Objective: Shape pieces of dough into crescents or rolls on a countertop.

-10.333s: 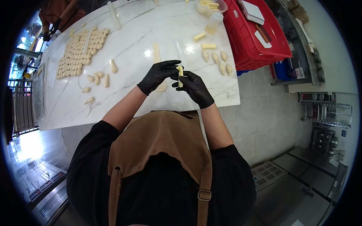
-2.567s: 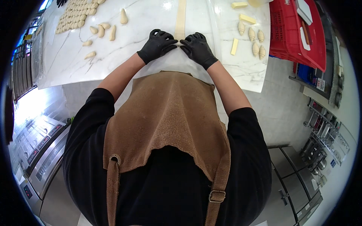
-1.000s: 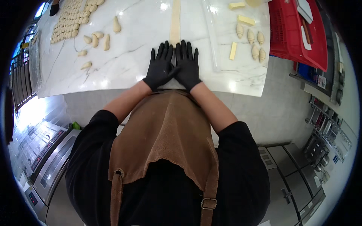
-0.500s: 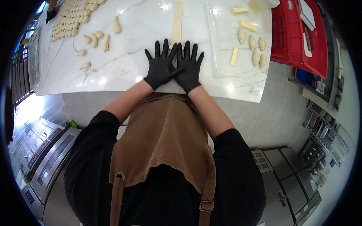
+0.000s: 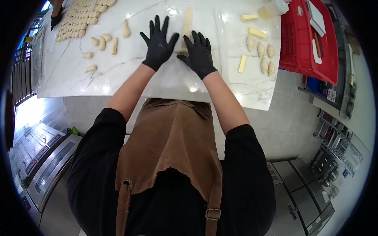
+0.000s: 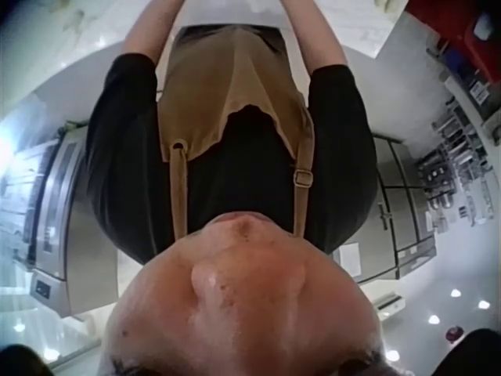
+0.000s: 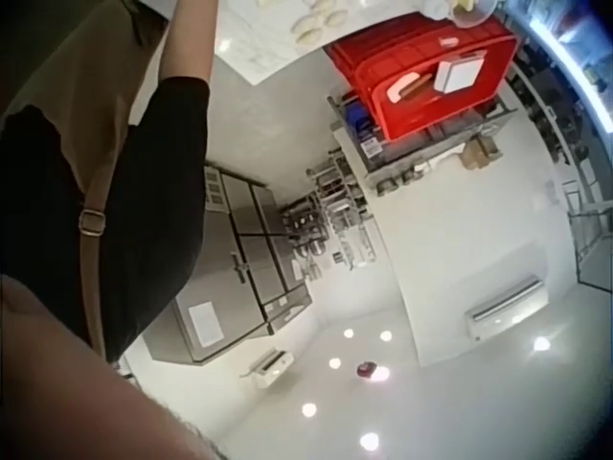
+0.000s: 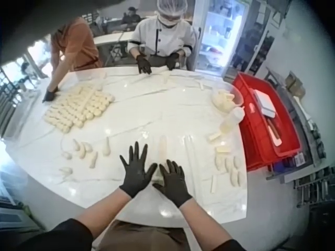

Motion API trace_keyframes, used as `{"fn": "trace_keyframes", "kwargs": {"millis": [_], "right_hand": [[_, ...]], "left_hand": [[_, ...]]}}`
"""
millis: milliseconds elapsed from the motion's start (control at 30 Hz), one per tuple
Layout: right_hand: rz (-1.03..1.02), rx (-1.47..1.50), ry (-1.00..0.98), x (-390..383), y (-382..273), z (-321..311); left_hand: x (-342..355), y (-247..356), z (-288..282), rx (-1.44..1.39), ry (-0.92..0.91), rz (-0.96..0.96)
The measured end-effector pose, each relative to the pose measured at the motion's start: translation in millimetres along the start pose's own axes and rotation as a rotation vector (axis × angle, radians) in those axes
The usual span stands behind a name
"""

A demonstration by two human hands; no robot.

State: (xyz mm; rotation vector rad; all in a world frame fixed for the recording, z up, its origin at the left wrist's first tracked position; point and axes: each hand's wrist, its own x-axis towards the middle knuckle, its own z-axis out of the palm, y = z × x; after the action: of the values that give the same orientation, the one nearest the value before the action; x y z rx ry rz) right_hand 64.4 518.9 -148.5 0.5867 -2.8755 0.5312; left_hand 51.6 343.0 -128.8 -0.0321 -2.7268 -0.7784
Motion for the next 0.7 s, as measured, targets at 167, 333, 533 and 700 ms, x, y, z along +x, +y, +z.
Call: {"fn": "trace_keyframes", "kwargs": {"millis": [167,333,533,700], "right_hand": [[-0.223,0.028,-0.302,31,18,-15],[-0.101,0.234,-0.474,88,18,-49],[0.058,0.609,-0.412,172,22,-119],[0.235,1.013,-0.573,184,-5,-167]], "left_hand": [[-10,-31,-49,-0.175,0.139,-0.061],[-59,-39,-72,-0.294,0.166,-0.111],[-62,-29,-87,-0.455,0.127,-0.185],[-18,3,-113,-0.569,0.187,0.000]]}}
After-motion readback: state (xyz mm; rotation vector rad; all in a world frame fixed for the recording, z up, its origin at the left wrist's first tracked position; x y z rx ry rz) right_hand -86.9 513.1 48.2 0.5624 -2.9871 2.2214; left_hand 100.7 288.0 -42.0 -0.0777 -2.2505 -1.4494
